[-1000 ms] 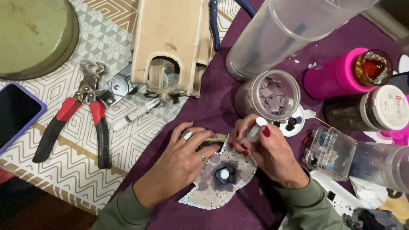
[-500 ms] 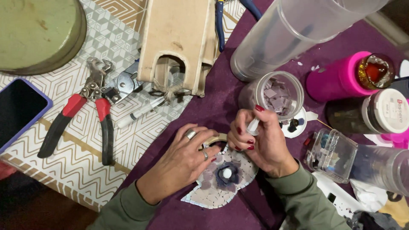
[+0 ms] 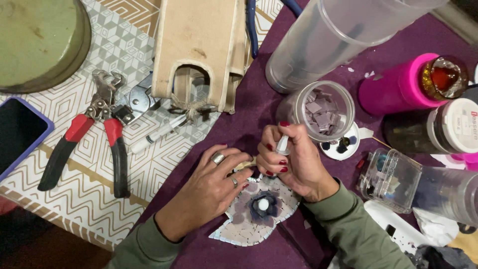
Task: Assembling a flower-shaped mosaic piece by applying glue and placing small tiles onto a cardboard template.
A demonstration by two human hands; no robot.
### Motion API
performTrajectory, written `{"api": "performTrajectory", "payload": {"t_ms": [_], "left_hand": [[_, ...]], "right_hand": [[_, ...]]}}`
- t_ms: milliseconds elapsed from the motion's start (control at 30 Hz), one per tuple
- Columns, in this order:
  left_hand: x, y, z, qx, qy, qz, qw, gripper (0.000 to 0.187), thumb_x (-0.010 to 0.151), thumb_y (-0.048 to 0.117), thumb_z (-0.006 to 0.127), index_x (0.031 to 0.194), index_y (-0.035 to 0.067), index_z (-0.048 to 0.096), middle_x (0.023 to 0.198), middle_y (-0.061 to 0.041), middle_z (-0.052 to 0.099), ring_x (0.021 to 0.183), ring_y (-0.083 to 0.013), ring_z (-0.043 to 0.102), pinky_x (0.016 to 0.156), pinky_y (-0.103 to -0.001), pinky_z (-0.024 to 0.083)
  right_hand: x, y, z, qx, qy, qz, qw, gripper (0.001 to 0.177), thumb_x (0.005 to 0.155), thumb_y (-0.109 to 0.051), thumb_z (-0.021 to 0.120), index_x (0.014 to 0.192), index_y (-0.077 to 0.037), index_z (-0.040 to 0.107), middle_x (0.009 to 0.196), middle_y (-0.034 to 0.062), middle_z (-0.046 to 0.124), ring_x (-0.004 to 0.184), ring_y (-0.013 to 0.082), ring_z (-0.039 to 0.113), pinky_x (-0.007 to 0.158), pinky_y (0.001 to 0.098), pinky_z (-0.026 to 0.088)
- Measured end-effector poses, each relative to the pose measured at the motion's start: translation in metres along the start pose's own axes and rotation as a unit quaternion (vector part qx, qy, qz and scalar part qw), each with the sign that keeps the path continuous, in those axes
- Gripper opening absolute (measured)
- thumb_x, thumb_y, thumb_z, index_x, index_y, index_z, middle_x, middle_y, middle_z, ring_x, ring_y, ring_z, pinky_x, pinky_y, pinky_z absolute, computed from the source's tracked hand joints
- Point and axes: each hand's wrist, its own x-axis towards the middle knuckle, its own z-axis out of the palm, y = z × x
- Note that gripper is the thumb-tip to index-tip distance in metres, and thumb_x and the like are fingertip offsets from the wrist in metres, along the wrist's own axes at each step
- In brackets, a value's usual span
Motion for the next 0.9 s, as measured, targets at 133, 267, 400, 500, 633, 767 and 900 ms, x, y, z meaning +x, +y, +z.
{"api": "performTrajectory", "payload": {"t_ms": [133, 267, 400, 500, 633, 767, 900], "left_hand": [[0.0023, 0.0036, -0.0049, -0.009, -0.003, -0.004, 1.000, 0.025, 0.091, 0.012, 0.071, 0.112, -0.001, 0.072, 0.130, -0.014, 0.059, 0.127, -0.0308, 0.055, 0.113, -0.053, 0.038], [0.0030, 0.0047, -0.0055, -0.002, -0.002, -0.002, 1.000, 0.025, 0.090, 0.012, 0.071, 0.111, -0.001, 0.072, 0.129, -0.013, 0.060, 0.126, -0.0299, 0.056, 0.113, -0.053, 0.038], [0.0030, 0.0018, -0.0029, 0.000, 0.004, 0.001, 1.000, 0.026, 0.091, 0.013, 0.072, 0.112, -0.002, 0.071, 0.129, -0.014, 0.060, 0.126, -0.0300, 0.056, 0.112, -0.052, 0.039], [0.0038, 0.0030, -0.0050, 0.018, -0.005, 0.008, 1.000, 0.026, 0.089, 0.013, 0.072, 0.110, -0.003, 0.071, 0.129, -0.015, 0.061, 0.126, -0.0312, 0.056, 0.112, -0.053, 0.038], [0.0024, 0.0034, -0.0019, 0.011, -0.005, -0.005, 1.000, 0.027, 0.092, 0.014, 0.072, 0.112, -0.003, 0.071, 0.129, -0.014, 0.061, 0.126, -0.0301, 0.057, 0.113, -0.051, 0.038], [0.0026, 0.0038, -0.0014, 0.015, -0.003, -0.002, 1.000, 0.028, 0.088, 0.016, 0.074, 0.109, -0.002, 0.072, 0.129, -0.016, 0.060, 0.126, -0.0318, 0.056, 0.113, -0.054, 0.035], [0.0019, 0.0036, 0.0001, 0.025, -0.006, -0.005, 1.000, 0.027, 0.086, 0.012, 0.074, 0.110, 0.001, 0.074, 0.130, -0.016, 0.060, 0.125, -0.0309, 0.057, 0.114, -0.057, 0.034]], "right_hand": [[-0.0008, 0.0011, 0.0012, -0.017, 0.008, -0.008, 1.000, 0.037, 0.105, -0.039, 0.039, 0.083, -0.009, 0.044, 0.059, -0.0014, 0.034, 0.052, 0.0125, 0.030, 0.061, 0.0323, 0.037], [-0.0002, 0.0024, -0.0011, -0.013, 0.016, -0.012, 1.000, 0.037, 0.104, -0.039, 0.039, 0.083, -0.009, 0.044, 0.058, -0.0018, 0.033, 0.051, 0.0128, 0.030, 0.061, 0.0330, 0.038], [-0.0010, 0.0050, -0.0028, -0.007, 0.014, -0.002, 1.000, 0.033, 0.103, -0.037, 0.037, 0.085, -0.010, 0.043, 0.059, -0.0012, 0.033, 0.052, 0.0132, 0.030, 0.062, 0.0327, 0.038], [0.0017, 0.0031, -0.0019, -0.017, 0.011, -0.014, 1.000, 0.031, 0.103, -0.035, 0.038, 0.085, -0.009, 0.043, 0.058, -0.0011, 0.032, 0.052, 0.0135, 0.030, 0.062, 0.0335, 0.039], [-0.0014, 0.0057, -0.0013, -0.012, 0.026, -0.016, 0.999, 0.031, 0.103, -0.034, 0.037, 0.087, -0.009, 0.043, 0.058, -0.0017, 0.031, 0.050, 0.0120, 0.028, 0.061, 0.0332, 0.038], [-0.0002, 0.0052, -0.0006, -0.002, 0.022, -0.015, 1.000, 0.030, 0.104, -0.033, 0.037, 0.087, -0.009, 0.042, 0.059, -0.0015, 0.031, 0.051, 0.0126, 0.029, 0.060, 0.0328, 0.038], [-0.0005, 0.0064, -0.0013, 0.008, 0.018, -0.021, 1.000, 0.031, 0.105, -0.033, 0.036, 0.087, -0.009, 0.042, 0.060, -0.0019, 0.031, 0.052, 0.0124, 0.029, 0.062, 0.0330, 0.039]]}}
